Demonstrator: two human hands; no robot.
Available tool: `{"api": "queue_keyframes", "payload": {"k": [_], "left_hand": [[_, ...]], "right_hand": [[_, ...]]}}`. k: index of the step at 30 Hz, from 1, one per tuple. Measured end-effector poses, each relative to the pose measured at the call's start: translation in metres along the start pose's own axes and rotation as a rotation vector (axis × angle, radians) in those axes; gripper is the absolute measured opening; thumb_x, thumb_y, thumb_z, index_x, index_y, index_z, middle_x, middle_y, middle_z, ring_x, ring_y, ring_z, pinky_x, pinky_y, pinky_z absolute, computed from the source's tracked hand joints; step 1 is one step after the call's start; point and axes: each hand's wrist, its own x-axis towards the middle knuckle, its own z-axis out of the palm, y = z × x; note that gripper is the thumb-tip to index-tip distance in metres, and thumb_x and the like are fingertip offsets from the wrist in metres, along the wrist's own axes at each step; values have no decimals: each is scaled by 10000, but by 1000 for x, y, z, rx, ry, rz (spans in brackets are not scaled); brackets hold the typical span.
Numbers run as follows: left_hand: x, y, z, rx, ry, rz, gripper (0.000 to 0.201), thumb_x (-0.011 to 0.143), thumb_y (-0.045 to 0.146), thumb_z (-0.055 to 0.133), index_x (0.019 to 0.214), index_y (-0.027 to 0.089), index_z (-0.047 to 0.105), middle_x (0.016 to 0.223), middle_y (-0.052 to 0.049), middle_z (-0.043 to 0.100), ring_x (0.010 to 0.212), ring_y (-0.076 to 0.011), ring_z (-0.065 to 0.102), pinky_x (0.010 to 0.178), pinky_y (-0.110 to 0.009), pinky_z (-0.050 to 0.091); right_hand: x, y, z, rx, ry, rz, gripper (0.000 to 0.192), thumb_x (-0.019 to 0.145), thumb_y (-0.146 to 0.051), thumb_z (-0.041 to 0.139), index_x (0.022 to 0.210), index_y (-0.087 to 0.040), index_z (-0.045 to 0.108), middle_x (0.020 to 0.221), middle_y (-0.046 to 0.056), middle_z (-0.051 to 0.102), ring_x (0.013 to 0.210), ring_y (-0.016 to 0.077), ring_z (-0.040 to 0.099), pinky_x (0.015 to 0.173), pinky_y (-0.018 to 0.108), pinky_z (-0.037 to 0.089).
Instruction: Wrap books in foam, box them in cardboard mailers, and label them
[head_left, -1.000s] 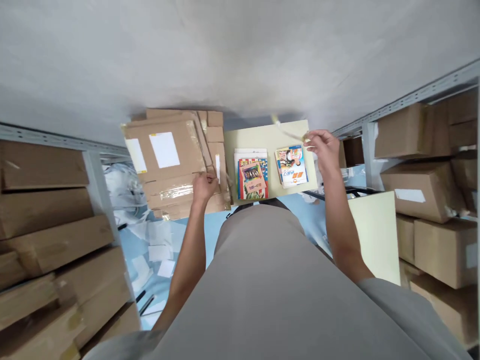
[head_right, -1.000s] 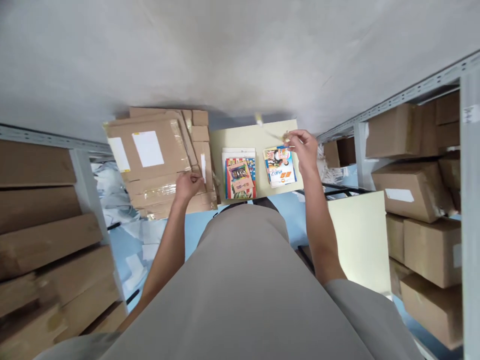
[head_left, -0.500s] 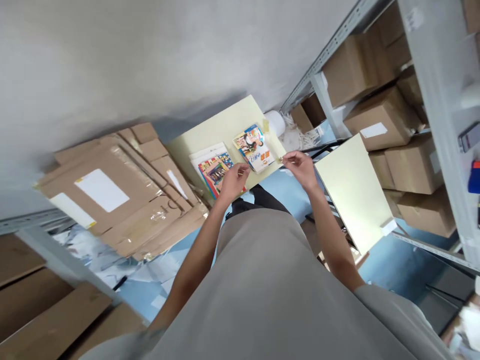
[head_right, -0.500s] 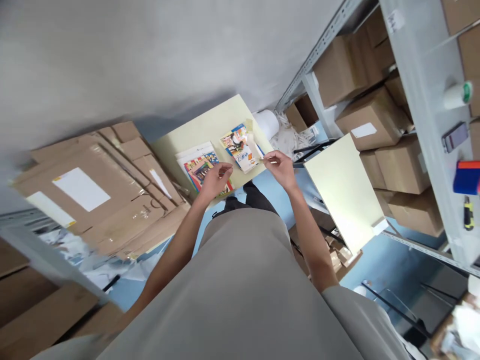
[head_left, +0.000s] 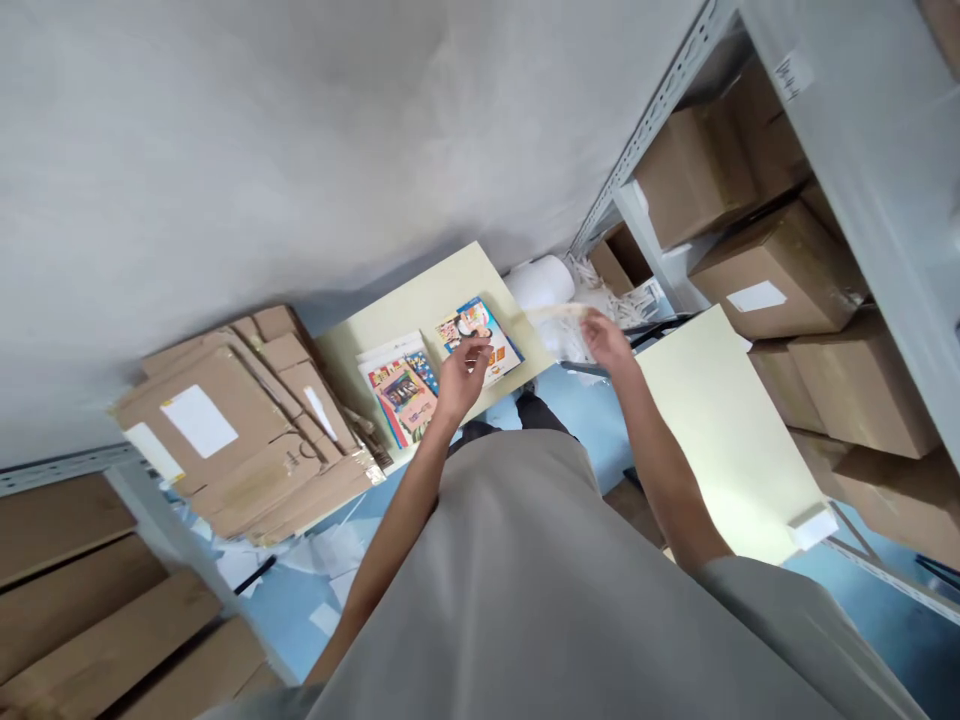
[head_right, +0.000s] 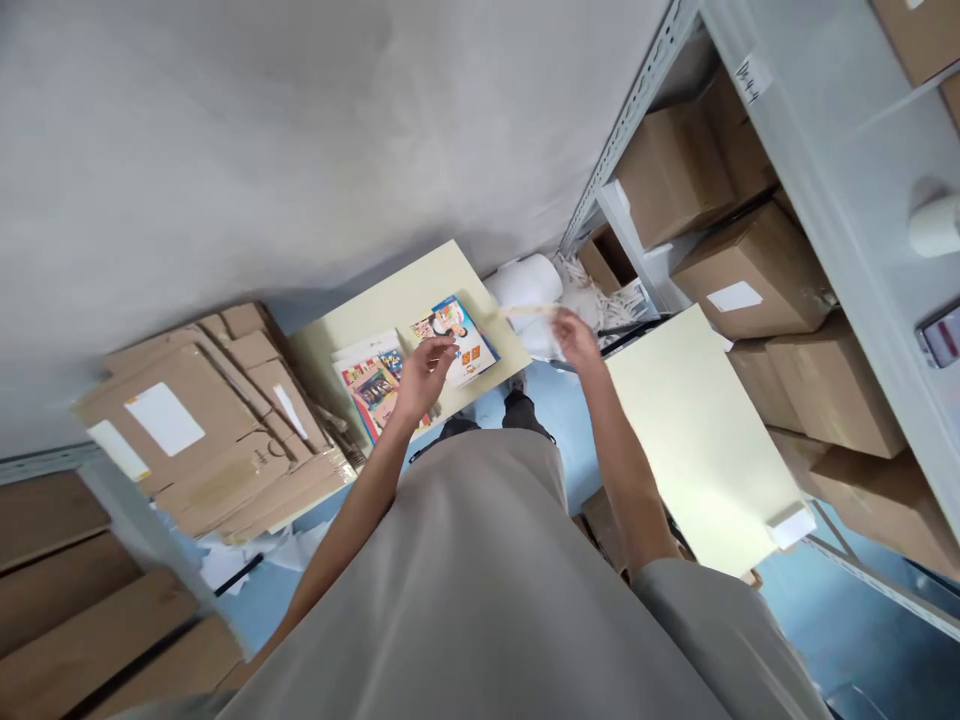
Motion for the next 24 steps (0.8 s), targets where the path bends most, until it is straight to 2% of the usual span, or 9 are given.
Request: {"api": "queue_keyframes", "payload": {"k": [3,5,7,10,14,18,21,24], "left_hand": [[12,14,9,-3,11,10,425,1030,611,705,1184,218,751,1216,-144,833,1010,-265,782,876,-384,625],[15,17,11,5,5,4,440,1023,626,713,1185,219,749,1230,-147,832,1003,-260,781,879,-387,627],[15,15,10,23,0,-12,442,1015,628,716,1179,218,747,1238,-148,834,1006,-259,783,883,-390,630],[11,5,4,45,1,-26,436,1005,626,716,1147,215,745,1221,-151,838,1012,-269,788,893,-403,637],[0,-11,-14,33,35,-45,448,996,639,713,1138,216,748,1186,-147,835,1003,-281,788,907,-417,649],[-17,-30,-45,21,114,-81,394,998,560,696,1159,205,756,1181,-144,838,1032,-286,790,953,-423,651],[-35,-52,-77,20,199,-131,323,992,465,681,1151,196,760,1194,-144,841,1043,-284,792,964,-420,655],[-60,-85,-115,26,304,-218,272,988,404,682,1139,190,755,1222,-151,837,1070,-289,796,998,-436,655]], "right_hand": [[49,-35,-25,101,195,-17,225,961,-281,755,1128,-290,605,1101,12,728,871,106,794,837,232,739],[62,-41,-37,150,242,26,203,1010,-295,698,1177,-288,583,1195,41,698,904,107,804,870,272,749],[63,-34,-41,179,233,79,169,1018,-268,694,1145,-273,582,1203,64,712,937,120,820,882,276,747],[51,-12,-34,123,150,123,130,1011,-217,711,1047,-258,593,1103,61,762,944,118,830,871,215,724],[33,14,-6,-9,60,126,122,979,-225,764,1023,-258,655,1025,31,804,940,121,834,879,220,716],[10,37,35,-157,-61,103,115,950,-289,804,1005,-254,710,1046,40,845,967,149,840,948,258,701],[-18,65,71,-293,-253,52,201,915,-360,869,1031,-252,745,1063,47,864,975,173,843,961,286,690],[-49,107,108,-486,-481,20,313,897,-456,904,1095,-253,771,1094,58,874,986,199,848,962,327,682]]}}
